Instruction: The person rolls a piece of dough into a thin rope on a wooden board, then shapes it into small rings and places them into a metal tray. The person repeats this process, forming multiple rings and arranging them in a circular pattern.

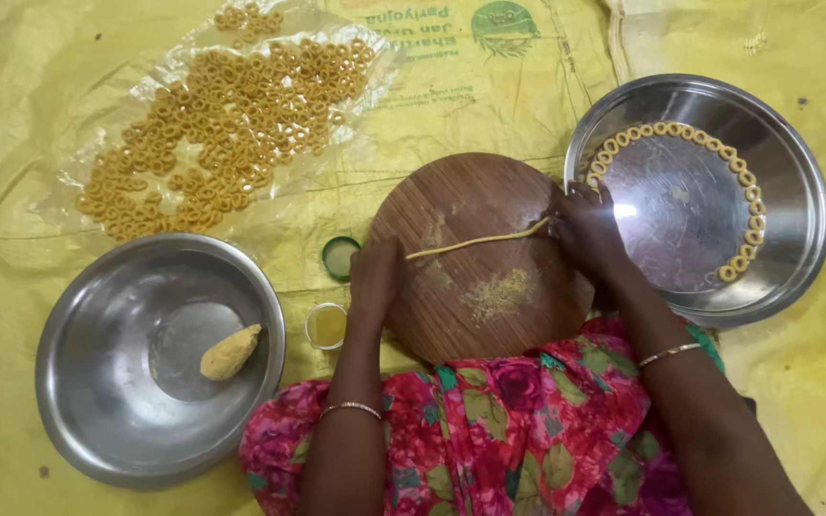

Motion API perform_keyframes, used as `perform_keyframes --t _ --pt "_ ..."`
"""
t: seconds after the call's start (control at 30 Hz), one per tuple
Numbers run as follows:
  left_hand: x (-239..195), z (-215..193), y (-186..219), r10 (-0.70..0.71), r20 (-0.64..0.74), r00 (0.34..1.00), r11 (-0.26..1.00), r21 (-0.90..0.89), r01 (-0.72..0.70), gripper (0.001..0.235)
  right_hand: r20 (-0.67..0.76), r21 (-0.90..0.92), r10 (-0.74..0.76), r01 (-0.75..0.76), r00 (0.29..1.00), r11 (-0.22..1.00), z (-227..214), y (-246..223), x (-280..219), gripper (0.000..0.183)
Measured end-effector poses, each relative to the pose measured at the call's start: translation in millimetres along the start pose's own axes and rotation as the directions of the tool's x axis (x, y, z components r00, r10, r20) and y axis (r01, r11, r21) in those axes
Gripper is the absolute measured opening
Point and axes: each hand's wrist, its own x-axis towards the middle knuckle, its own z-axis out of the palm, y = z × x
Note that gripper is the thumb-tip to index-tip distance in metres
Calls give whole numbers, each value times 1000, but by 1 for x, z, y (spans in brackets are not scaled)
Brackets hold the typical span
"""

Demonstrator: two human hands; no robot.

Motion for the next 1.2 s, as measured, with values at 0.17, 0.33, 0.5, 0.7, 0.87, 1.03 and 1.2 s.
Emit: perform_keyframes --t 0.17,0.33,0.5,0.7,0.87,1.03,1.2 --pt "-11 -34 7 -110 -40 993 881 -466 79 24 105 250 153 -175 983 952 -3 3 20 12" --pt "-10 -51 4 -272 33 962 765 -599 237 16 94 235 40 -61 995 970 28 9 57 16" --pt "-9 -25 -3 -305 271 913 381 -844 378 14 -111 335 149 -104 983 936 50 -31 47 28" --pt "-9 9 17 -332 282 900 206 -910 361 24 437 841 263 -495 860 219 74 -162 -19 19" --pt "-21 15 28 -247 440 864 -56 -896 440 33 590 808 365 -530 721 -259 72 -191 -21 29" --pt "-24 35 27 -234 174 957 399 -880 258 35 612 788 414 -478 673 -388 58 -184 -18 22" --pt "-28 59 29 -395 562 727 -88 -810 579 25 519 853 302 -504 799 -133 50 -183 -22 15"
